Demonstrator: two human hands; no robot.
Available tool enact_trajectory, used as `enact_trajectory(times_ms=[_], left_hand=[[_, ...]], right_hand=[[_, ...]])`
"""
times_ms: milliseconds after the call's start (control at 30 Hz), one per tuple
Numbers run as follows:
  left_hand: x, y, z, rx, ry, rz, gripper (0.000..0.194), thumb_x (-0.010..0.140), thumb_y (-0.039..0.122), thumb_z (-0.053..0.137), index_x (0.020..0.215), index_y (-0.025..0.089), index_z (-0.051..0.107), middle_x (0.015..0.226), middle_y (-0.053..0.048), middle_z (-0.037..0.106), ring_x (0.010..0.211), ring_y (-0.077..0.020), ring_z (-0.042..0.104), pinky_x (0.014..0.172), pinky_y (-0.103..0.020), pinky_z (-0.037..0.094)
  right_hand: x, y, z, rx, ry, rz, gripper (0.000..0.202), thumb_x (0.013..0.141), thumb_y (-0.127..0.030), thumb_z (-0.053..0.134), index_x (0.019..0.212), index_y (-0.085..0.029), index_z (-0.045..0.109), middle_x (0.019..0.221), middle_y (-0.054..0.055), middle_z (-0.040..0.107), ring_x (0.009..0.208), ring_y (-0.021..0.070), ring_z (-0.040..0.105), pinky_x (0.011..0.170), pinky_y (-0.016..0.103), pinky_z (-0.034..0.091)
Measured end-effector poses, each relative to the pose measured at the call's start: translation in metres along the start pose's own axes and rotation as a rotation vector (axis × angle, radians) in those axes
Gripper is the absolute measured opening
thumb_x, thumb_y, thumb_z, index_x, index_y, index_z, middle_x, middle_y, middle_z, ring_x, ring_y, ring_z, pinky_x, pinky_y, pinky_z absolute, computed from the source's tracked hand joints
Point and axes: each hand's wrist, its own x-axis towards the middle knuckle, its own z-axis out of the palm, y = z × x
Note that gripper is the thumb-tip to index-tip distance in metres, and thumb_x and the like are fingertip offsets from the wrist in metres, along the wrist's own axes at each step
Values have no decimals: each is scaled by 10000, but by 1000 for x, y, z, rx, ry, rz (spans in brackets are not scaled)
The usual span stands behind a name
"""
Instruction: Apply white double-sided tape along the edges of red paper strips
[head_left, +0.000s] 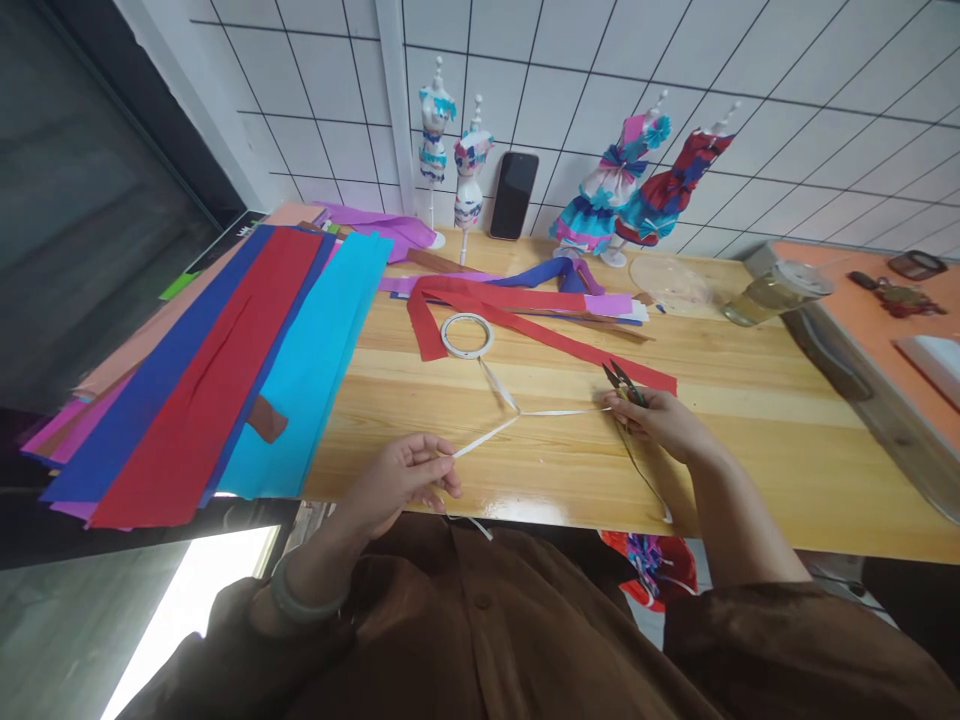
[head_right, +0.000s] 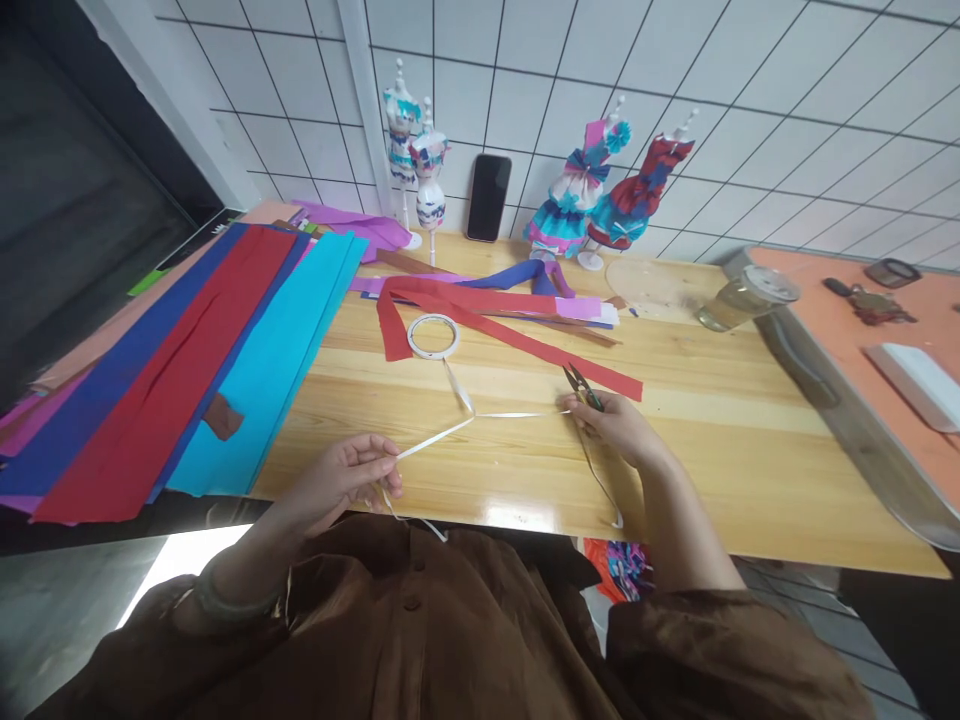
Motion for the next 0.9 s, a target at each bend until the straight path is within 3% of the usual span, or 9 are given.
enact_trajectory(times_ms=[200, 400, 700, 900], left_hand=[[-1, 3, -8, 58, 47, 13, 318, 684, 348, 649, 888, 151, 504, 647, -20, 601, 590, -128, 586, 452, -197, 445], [-7, 1, -17, 141, 107, 37, 333, 690, 397, 626, 918, 183, 510, 596, 37, 530, 436, -61, 456, 351, -151, 326], [-17, -2, -19, 8, 74, 74, 315, 770, 366, 548, 1027, 197, 481, 664, 14, 521, 570, -85, 477, 548, -218, 394], [-17, 6, -13, -21, 37, 117, 278, 803, 350, 488, 1024, 181, 492, 706, -10, 521, 621, -110, 475, 580, -239, 380]], right_hand=[[0, 5, -5, -65, 19, 2, 450, 658, -520, 638, 913, -150, 626, 542, -41, 409, 449, 70, 341, 400, 211, 255], [-4, 9, -11, -115, 62, -3, 461, 662, -551, 615, 894, -152, 640, 555, -32, 420, 468, 75, 352, 405, 209, 278], [-10, 6, -5, -56, -25, 6, 464, 680, -574, 583, 875, -154, 617, 518, -53, 366, 419, 59, 290, 372, 206, 222], [-12, 2, -4, -194, 67, -58, 462, 610, -613, 616, 716, -164, 625, 496, -24, 441, 438, 83, 347, 407, 226, 260]])
